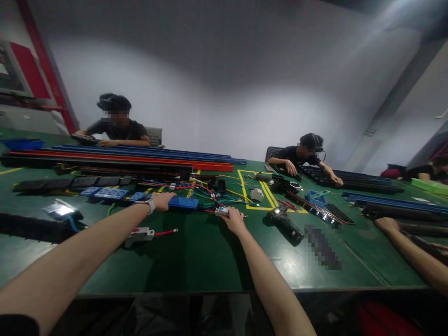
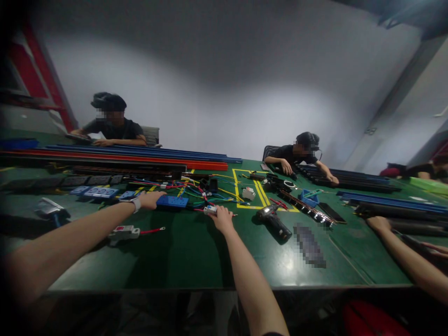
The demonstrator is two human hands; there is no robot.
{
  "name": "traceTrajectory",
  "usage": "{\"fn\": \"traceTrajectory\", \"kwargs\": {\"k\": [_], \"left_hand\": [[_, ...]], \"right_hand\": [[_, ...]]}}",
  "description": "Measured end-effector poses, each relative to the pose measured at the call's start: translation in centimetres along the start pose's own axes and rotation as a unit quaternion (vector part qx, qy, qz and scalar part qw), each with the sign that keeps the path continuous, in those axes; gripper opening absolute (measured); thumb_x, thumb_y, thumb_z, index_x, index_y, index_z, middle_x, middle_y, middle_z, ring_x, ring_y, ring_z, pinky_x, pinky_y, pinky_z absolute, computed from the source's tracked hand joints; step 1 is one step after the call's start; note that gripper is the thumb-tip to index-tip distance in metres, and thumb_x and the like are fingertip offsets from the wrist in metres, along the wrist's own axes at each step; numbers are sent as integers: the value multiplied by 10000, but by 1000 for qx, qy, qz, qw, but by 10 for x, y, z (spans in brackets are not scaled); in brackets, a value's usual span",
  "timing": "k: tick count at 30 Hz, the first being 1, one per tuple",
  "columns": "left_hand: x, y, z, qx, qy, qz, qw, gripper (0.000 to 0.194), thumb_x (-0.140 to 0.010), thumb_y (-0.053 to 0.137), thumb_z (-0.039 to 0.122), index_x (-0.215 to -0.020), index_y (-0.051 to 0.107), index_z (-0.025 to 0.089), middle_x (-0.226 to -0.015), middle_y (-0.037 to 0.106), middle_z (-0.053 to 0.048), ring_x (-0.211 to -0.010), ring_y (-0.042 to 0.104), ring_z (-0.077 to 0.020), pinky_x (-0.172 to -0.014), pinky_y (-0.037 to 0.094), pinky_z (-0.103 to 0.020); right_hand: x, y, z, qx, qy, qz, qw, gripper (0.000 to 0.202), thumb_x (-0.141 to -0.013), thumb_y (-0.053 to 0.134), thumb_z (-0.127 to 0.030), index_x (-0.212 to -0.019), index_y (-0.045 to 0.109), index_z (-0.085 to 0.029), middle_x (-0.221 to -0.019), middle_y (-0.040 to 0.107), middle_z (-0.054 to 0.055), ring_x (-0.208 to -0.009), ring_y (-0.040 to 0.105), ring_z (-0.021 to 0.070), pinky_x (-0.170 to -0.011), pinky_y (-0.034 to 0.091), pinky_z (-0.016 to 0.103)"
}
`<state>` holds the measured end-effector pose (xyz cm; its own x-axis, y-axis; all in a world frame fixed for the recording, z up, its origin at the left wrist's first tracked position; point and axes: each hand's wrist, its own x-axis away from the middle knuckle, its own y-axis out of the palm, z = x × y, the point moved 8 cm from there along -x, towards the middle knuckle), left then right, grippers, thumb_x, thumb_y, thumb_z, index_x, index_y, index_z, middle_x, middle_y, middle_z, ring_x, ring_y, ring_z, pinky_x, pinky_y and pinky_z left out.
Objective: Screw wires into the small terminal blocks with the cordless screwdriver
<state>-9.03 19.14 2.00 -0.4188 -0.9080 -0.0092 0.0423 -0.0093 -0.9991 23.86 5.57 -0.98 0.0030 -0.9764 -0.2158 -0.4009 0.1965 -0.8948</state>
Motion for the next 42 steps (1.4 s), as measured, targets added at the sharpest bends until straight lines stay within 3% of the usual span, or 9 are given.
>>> {"fn": "traceTrajectory", "kwargs": {"k": [2, 6, 12, 20, 24, 32, 42], "left_hand": [[2, 6, -8, -30, 11, -20, 999, 705, -615, 621, 137, -1306, 523, 240, -1272, 601, -138, -1175, 541, -321, -1049, 323, -561], [4, 9, -4, -54, 45, -38, 997, 660, -616, 617, 133, -1268, 540, 200, -1207, 602, -159, -1129, 546, -307, -989, 397, -489], [18, 4, -1, -57, 74, -40, 995, 612, -605, 625, 129, -1208, 565, 209, -1174, 599, -167, -1170, 499, -331, -983, 380, -511], [35, -17, 9, -142, 77, 13, 987, 667, -630, 558, 87, -1287, 484, 167, -1293, 522, -199, -1230, 418, -360, -987, 361, -520], [37, -28, 9, -116, 71, 49, 990, 648, -662, 555, 95, -1303, 472, 136, -1274, 524, -218, -1205, 431, -351, -1007, 344, -511], [47, -32, 12, -136, 66, 98, 984, 609, -688, 499, 29, -1291, 437, 87, -1228, 500, -191, -1153, 384, -295, -1026, 298, -452], [63, -37, 25, -154, 44, 161, 974, 581, -708, 469, 45, -1286, 421, 58, -1241, 440, -220, -1153, 350, -337, -1003, 269, -473]], "right_hand": [[1, -1, -1, -1, -2, -3, 1000, 409, -949, 510, -500, -1270, 545, -251, -1242, 572, 102, -1157, 462, 283, -890, 292, 365], [4, -4, -2, -5, -8, -14, 1000, 393, -943, 522, -496, -1250, 559, -253, -1242, 573, 93, -1149, 466, 280, -884, 297, 359], [14, -6, -6, -21, -29, -40, 999, 306, -896, 609, -429, -1165, 610, -282, -1189, 604, 56, -1103, 492, 265, -858, 307, 336], [15, -4, -7, -37, -24, -41, 998, 317, -898, 588, -470, -1138, 623, -266, -1117, 632, 60, -1067, 506, 267, -837, 301, 333], [14, -3, -7, -40, -15, -31, 999, 329, -902, 588, -476, -1150, 620, -262, -1130, 633, 67, -1077, 504, 264, -841, 289, 328], [11, -8, -7, -58, -8, -4, 998, 348, -911, 572, -478, -1172, 603, -250, -1152, 629, 83, -1091, 514, 277, -838, 294, 330], [10, -14, 7, -91, 13, 38, 995, 347, -901, 582, -463, -1173, 583, -249, -1169, 637, 81, -1080, 544, 280, -859, 339, 353]]}}
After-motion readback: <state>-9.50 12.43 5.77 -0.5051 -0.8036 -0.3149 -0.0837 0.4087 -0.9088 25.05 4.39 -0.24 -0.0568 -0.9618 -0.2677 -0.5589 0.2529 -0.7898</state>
